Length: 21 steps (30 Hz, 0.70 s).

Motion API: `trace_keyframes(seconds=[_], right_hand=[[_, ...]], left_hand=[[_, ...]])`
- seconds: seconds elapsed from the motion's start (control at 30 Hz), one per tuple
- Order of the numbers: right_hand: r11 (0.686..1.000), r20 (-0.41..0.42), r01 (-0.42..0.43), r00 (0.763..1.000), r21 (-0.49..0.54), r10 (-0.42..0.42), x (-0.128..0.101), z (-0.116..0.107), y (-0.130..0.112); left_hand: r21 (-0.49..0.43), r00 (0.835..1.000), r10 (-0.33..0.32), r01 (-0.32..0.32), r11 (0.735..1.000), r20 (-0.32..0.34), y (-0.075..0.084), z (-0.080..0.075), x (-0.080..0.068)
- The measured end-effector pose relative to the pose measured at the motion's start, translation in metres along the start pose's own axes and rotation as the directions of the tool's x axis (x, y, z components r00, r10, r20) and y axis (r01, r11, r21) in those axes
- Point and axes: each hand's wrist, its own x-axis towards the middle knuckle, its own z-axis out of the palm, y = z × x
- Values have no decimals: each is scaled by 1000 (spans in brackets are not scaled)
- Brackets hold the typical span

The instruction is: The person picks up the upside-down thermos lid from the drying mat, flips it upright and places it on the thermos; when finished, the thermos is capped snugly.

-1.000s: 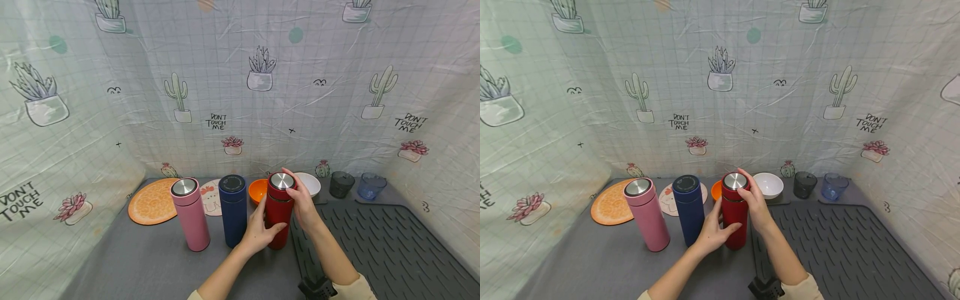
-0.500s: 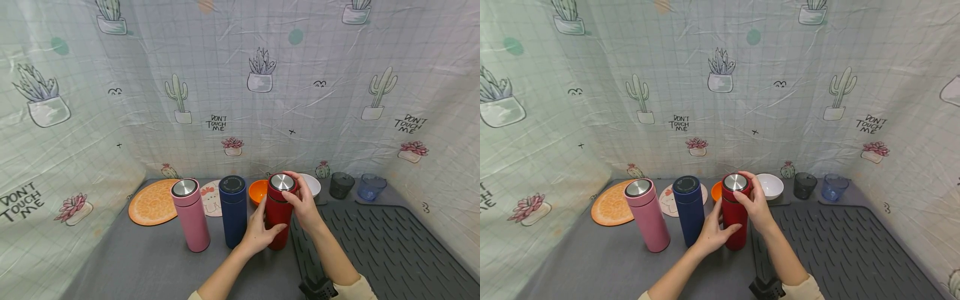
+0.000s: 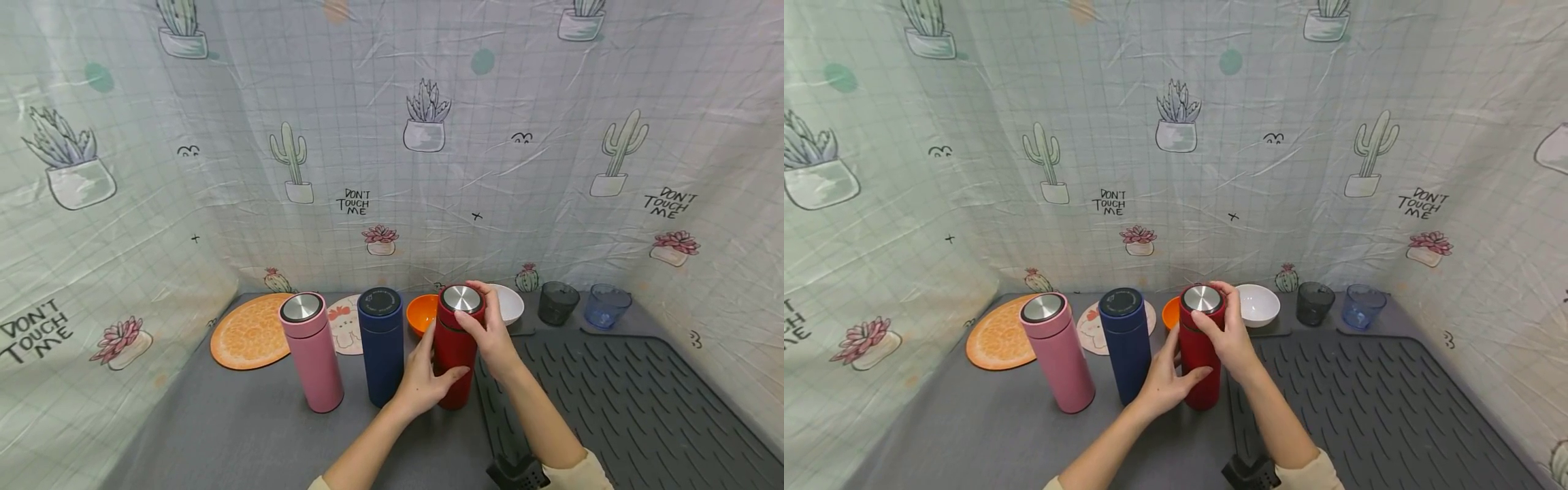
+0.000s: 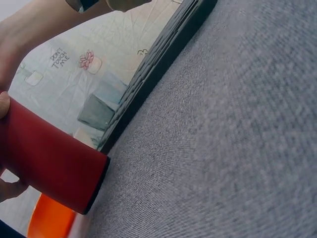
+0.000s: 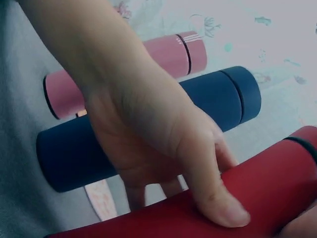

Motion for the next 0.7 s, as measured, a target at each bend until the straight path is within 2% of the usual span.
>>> trace_keyframes(seconds=[0.1, 0.17, 0.3, 0.33, 0.43, 0.63, 0.7], right_hand=[[999, 36, -27, 999, 35, 25, 0, -1, -1], [999, 9, -24, 1000, 49, 23, 0, -1, -1], [1000, -51, -15, 999, -6, 15, 0, 3, -1], [1000, -49, -21, 999, -19, 20, -1, 4, -3], [1000, -9, -26, 1000, 0, 26, -1, 2, -4], [998, -36, -44, 998, -39, 43, -1, 2, -1], [998, -11, -51, 999, -33, 51, 0, 2, -2]], left_hand=[[-10, 1000, -2, 2, 1000, -6, 0, 0, 0], [-10, 1000, -5, 5, 1000, -9, 0, 0, -1], [16, 1000, 14, -14, 1000, -18, 1, 0, 0], [21, 1000, 11, -11, 1000, -18, 7, -1, -1], [39, 1000, 11, -11, 999, -21, 7, 0, -1], [51, 1000, 7, -5, 999, -23, 1, 1, -1], [51, 1000, 6, -5, 999, -23, 2, 1, -1]])
